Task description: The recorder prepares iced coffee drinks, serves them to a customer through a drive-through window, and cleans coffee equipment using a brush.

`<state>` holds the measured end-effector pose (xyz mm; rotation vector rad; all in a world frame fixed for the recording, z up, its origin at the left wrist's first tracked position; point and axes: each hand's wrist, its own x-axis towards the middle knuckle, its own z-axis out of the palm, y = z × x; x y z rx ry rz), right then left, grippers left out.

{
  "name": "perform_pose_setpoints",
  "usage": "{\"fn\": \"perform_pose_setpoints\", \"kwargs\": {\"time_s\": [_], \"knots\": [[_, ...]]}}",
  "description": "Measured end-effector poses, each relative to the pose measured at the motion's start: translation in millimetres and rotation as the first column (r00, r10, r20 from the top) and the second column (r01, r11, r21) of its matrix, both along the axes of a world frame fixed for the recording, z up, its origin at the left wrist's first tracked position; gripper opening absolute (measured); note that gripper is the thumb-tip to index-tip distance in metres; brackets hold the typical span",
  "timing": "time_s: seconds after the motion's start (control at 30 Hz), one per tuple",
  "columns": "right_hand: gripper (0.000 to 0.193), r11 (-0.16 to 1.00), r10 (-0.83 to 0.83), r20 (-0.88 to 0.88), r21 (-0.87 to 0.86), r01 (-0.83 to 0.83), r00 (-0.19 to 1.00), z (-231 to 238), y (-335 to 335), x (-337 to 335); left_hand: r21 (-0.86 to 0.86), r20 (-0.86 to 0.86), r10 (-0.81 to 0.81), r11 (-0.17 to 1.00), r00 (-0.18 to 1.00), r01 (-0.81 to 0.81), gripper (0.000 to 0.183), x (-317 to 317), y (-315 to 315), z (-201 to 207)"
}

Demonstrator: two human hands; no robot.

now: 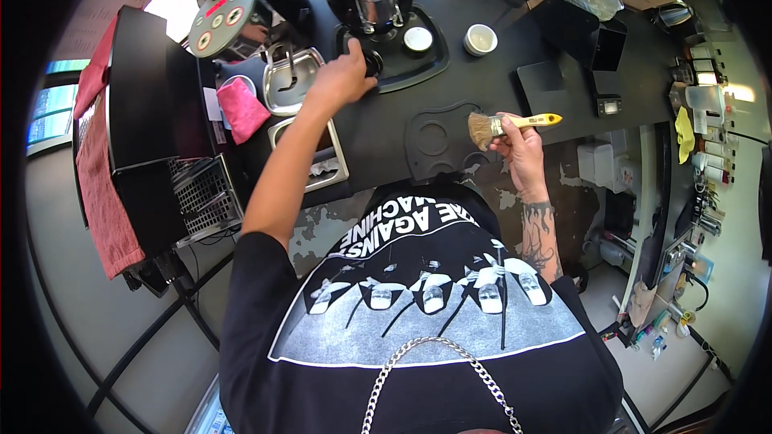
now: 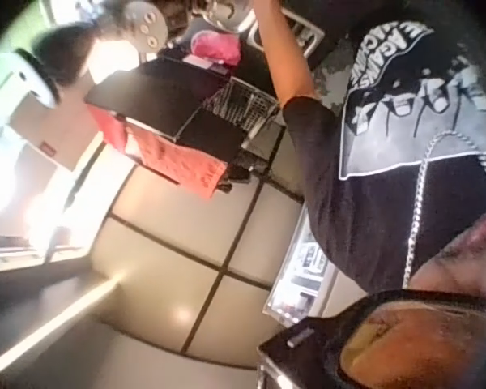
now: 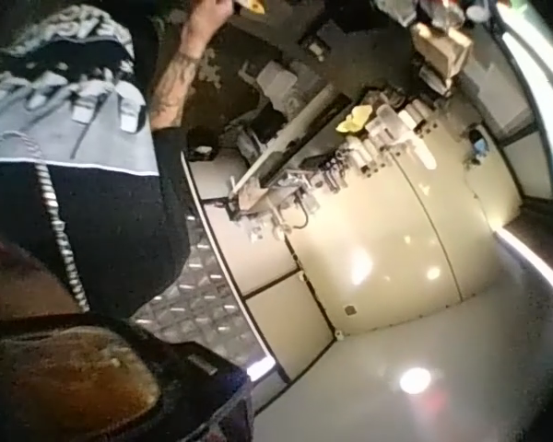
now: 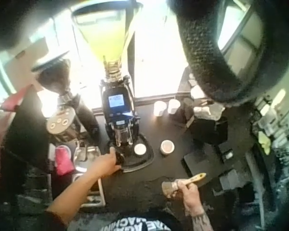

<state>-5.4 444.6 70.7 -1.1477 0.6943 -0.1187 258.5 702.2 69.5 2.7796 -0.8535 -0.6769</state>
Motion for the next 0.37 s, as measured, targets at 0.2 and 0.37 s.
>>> {"fn": "perform_pose_setpoints", "kwargs": {"time_s": [0.2, 0.37], "knots": [[0.033, 0.889, 0.076, -0.252, -0.422, -0.18, 0.965, -42.8, -50.5, -17.7, 0.225, 0.027, -0.051, 0.973, 0.998, 0.044, 0.072, 35.0, -47.7, -10.6], [0.035, 0.737, 0.244, -0.304, -0.559, -0.38, 0.921, -69.4, -62.8, -12.4, 0.245, 0.064, 0.061, 0.967, 0.996, -0.075, 0.073, 31.8, -50.1, -11.8]]}}
